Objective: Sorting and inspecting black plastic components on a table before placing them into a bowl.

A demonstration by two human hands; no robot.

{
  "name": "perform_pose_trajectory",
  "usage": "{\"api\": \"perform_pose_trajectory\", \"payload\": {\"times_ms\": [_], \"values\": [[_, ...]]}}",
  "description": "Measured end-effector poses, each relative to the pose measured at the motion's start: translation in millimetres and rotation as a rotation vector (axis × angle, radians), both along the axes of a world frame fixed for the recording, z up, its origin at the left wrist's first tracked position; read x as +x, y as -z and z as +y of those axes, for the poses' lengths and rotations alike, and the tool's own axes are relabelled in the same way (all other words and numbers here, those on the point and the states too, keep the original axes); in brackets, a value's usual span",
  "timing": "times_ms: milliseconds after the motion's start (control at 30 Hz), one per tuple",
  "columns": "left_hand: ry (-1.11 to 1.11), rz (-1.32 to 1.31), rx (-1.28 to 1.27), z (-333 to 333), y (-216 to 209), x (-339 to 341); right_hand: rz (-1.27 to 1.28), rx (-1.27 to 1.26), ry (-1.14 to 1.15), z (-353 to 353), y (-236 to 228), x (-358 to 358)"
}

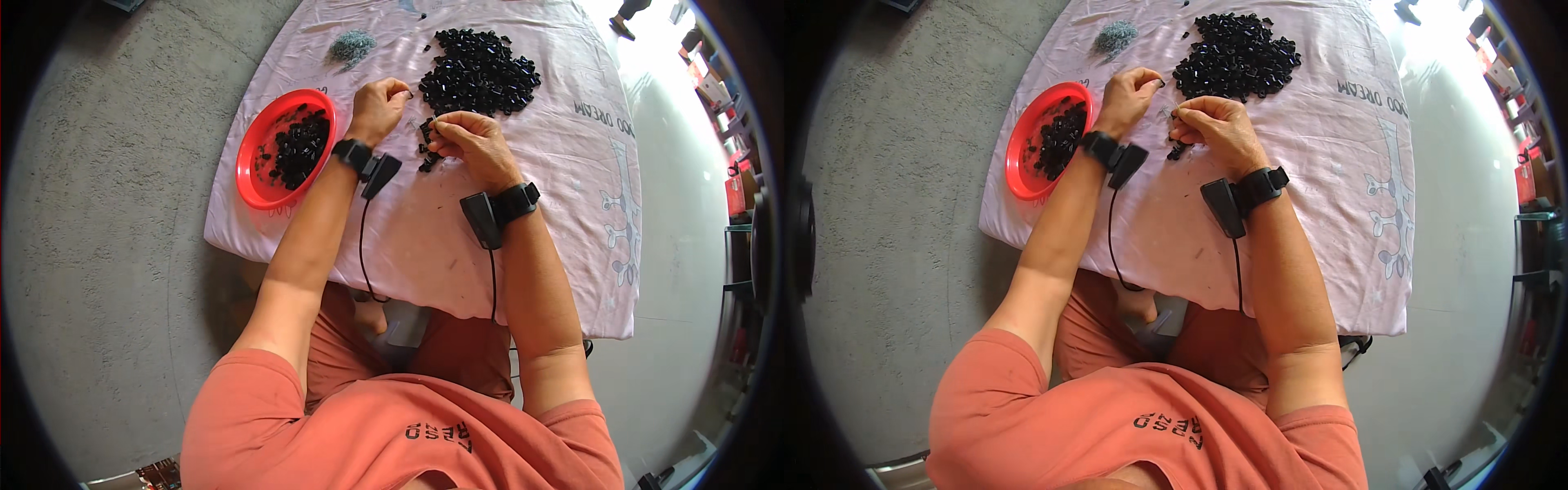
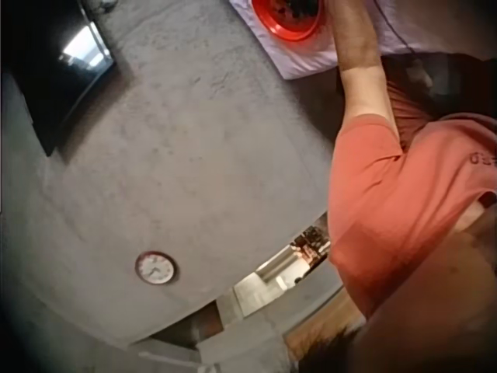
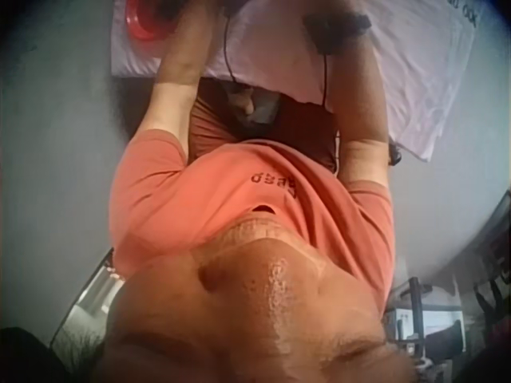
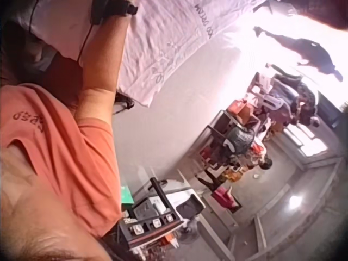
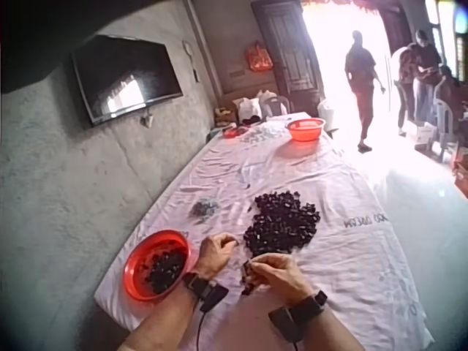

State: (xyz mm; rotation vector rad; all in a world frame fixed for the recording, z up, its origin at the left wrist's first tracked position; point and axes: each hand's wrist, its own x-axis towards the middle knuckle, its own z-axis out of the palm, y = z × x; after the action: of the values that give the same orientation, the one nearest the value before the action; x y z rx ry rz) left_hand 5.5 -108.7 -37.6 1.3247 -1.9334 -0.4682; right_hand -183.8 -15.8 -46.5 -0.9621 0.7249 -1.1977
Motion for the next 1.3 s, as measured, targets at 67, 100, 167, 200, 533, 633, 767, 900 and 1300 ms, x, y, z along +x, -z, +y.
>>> {"api": "perform_pose_trajectory", "payload": {"times_ms": [67,100,167,200,533,633,767,900,1300], "values": [[0.161,0.244,0.214,28,-20,-2,-0.002,-0.004,0.004,0,2,1],[0.239,0.366,0.323,41,-27,-3,0.012,-0.007,0.004,0,3,-1],[0.259,0.388,0.308,61,-34,-3,0.034,-0.021,-0.008,-1,3,0],[0.271,0.4,0.302,68,-36,-5,0.042,-0.023,-0.011,-1,2,0],[0.193,0.286,0.244,86,-42,-3,0.11,-0.077,-0.053,2,-1,6],[0.194,0.261,0.243,87,-42,-3,0.122,-0.084,-0.053,2,0,6],[0.166,0.268,0.136,92,-42,-10,0.13,-0.079,-0.014,2,0,8],[0.133,0.199,0.13,94,-42,-11,0.111,-0.077,-0.004,0,3,11],[0.115,0.195,0.161,95,-39,-8,0.065,-0.09,-0.032,0,2,12]]}}
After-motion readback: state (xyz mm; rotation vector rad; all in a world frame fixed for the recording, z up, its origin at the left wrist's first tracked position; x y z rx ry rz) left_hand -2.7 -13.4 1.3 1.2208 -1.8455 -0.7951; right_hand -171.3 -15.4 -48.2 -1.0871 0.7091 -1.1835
